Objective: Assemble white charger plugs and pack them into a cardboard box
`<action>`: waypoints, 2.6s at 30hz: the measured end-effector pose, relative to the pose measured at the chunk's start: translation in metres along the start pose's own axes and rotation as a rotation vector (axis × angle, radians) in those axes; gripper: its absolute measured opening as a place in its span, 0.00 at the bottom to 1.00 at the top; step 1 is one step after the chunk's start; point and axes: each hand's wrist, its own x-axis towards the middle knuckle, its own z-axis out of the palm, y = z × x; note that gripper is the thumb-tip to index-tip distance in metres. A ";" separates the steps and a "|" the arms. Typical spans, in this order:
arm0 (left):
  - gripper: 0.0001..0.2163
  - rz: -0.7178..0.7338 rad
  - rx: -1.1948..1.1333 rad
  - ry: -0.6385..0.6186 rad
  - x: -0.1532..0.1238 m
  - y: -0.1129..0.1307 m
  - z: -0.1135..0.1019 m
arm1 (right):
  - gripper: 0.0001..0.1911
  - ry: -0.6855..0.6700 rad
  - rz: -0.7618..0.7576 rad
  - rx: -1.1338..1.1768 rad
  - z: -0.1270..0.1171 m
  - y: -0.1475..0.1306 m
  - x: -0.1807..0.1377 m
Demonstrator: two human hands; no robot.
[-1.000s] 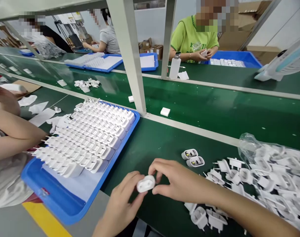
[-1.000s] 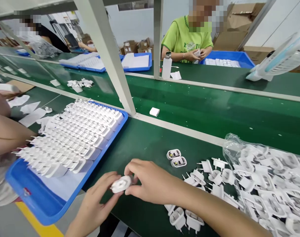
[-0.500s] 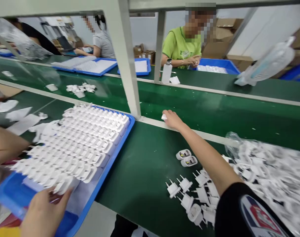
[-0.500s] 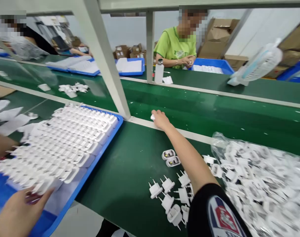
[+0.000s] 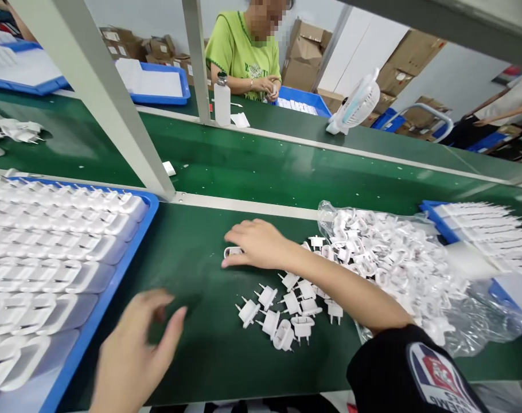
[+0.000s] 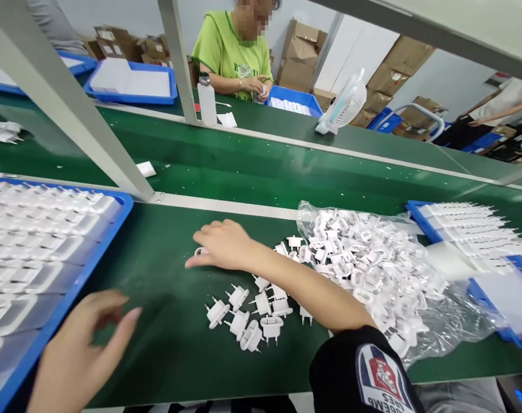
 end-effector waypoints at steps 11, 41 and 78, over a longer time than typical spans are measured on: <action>0.13 0.247 0.129 -0.465 0.087 0.045 0.075 | 0.22 -0.219 0.214 0.219 0.016 0.059 -0.137; 0.10 0.332 -0.133 -0.308 0.120 0.031 0.107 | 0.05 0.271 0.245 0.398 0.015 0.032 0.000; 0.09 0.205 -0.484 -0.335 0.120 0.036 0.104 | 0.07 -0.198 0.349 -0.265 -0.006 0.006 0.029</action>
